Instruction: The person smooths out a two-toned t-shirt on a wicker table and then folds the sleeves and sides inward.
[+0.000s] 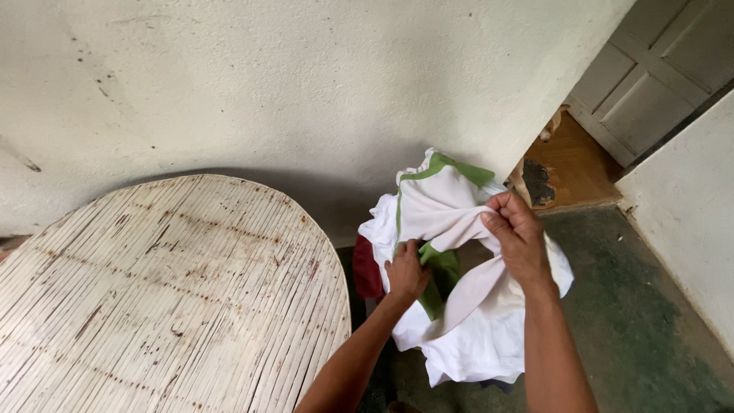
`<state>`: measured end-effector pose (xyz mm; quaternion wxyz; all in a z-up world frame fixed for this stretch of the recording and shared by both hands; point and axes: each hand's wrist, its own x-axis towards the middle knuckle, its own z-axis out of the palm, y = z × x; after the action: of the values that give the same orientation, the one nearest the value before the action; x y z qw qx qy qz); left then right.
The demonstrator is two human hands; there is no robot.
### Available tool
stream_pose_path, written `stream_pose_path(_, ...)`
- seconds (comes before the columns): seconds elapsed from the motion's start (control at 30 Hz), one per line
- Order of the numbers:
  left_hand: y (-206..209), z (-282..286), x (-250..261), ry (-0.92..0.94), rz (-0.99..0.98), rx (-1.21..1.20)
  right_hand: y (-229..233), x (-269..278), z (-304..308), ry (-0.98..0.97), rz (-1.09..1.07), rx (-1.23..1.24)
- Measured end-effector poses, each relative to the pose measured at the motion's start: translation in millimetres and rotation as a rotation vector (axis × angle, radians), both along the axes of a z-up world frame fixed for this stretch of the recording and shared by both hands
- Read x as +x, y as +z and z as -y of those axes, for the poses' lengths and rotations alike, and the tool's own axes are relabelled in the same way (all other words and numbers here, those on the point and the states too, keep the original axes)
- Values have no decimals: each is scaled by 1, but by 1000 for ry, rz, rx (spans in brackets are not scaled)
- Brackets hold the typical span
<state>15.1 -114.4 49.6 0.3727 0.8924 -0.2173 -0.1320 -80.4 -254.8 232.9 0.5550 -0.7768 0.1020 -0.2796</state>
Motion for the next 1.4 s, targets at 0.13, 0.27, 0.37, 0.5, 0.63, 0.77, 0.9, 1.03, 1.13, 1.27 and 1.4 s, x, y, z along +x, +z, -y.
stream_pose_path(0.13,-18,-42,53,148,160,-181,25,5,-1,-112,-169,-88)
stream_pose_path(0.27,54,-114,121,300,333,-302,37,18,-20,-60,-302,-200)
stream_pose_path(0.37,129,-158,138,367,554,-395,40,31,-50,-58,-409,-597)
stream_pose_path(0.5,200,-202,140,428,530,-653,19,65,-82,-213,-589,-973)
stream_pose_path(0.63,236,-251,157,533,469,-889,-18,100,-92,-227,-635,-959)
stream_pose_path(0.77,243,-330,171,609,533,-1025,-51,129,-106,-202,-539,-878)
stream_pose_path(0.9,238,-403,184,645,623,-948,-53,183,-122,-242,-644,-774)
stream_pose_path(1.03,244,-486,226,796,652,-809,-19,247,-149,-258,-354,-713)
stream_pose_path(1.13,271,-555,266,850,767,-938,22,281,-184,-270,-75,-652)
stream_pose_path(1.27,339,-626,269,608,919,-1147,89,312,-231,-240,564,-658)
stream_pose_path(1.4,343,-689,225,465,1084,-1226,116,296,-280,-92,802,-520)
